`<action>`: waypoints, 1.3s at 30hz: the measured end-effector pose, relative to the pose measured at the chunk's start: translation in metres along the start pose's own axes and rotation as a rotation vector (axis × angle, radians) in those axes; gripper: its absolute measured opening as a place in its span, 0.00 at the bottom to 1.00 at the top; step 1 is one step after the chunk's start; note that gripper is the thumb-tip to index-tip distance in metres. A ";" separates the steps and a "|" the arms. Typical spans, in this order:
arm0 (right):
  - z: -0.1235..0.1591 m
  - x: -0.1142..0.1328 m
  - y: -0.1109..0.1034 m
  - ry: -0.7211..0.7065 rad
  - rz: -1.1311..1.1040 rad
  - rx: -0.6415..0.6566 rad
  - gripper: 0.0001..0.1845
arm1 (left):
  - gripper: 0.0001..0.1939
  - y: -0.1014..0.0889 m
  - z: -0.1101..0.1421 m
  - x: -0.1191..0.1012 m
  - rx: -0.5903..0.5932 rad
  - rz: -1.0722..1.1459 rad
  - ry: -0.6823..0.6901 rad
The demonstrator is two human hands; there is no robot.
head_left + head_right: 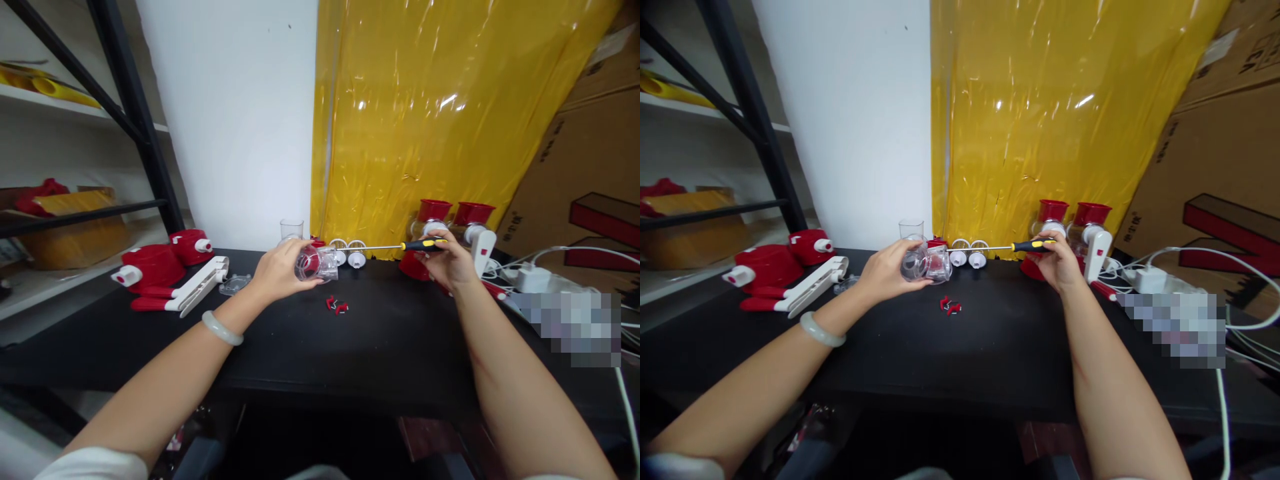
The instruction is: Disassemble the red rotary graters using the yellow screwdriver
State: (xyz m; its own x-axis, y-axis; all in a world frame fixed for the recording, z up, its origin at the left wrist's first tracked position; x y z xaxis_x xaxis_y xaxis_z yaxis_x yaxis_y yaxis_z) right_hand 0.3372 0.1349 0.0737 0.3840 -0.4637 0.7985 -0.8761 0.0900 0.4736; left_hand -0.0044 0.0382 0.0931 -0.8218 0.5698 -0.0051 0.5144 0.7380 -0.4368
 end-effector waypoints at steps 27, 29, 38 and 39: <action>-0.008 -0.005 -0.019 -0.109 0.125 -0.202 0.21 | 0.37 0.013 -0.001 -0.001 0.245 -0.082 0.050; -0.002 -0.011 -0.027 -0.093 0.099 -0.242 0.22 | 0.37 0.010 -0.008 -0.006 0.254 -0.107 0.115; 0.004 -0.010 -0.043 -0.203 0.349 -0.260 0.19 | 0.36 0.005 -0.034 -0.010 0.326 -0.083 0.135; 0.005 -0.008 -0.042 -0.232 0.389 -0.253 0.19 | 0.36 0.006 -0.033 -0.004 0.320 -0.041 0.084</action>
State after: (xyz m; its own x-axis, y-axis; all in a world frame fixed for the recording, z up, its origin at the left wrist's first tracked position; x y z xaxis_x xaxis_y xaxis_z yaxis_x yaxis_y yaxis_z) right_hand 0.3696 0.1302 0.0453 -0.0563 -0.5337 0.8438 -0.8323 0.4919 0.2557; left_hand 0.0100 0.0518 0.1205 -0.8102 0.5796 0.0871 0.3671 0.6177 -0.6955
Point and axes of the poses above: each hand's wrist, its own z-axis away from the middle knuckle, its own y-axis out of the palm, x = y × z, the point moved 8 cm from there along -z, towards the middle knuckle, and after that the axes turned 15 degrees about -x, right-handed, at the moved point
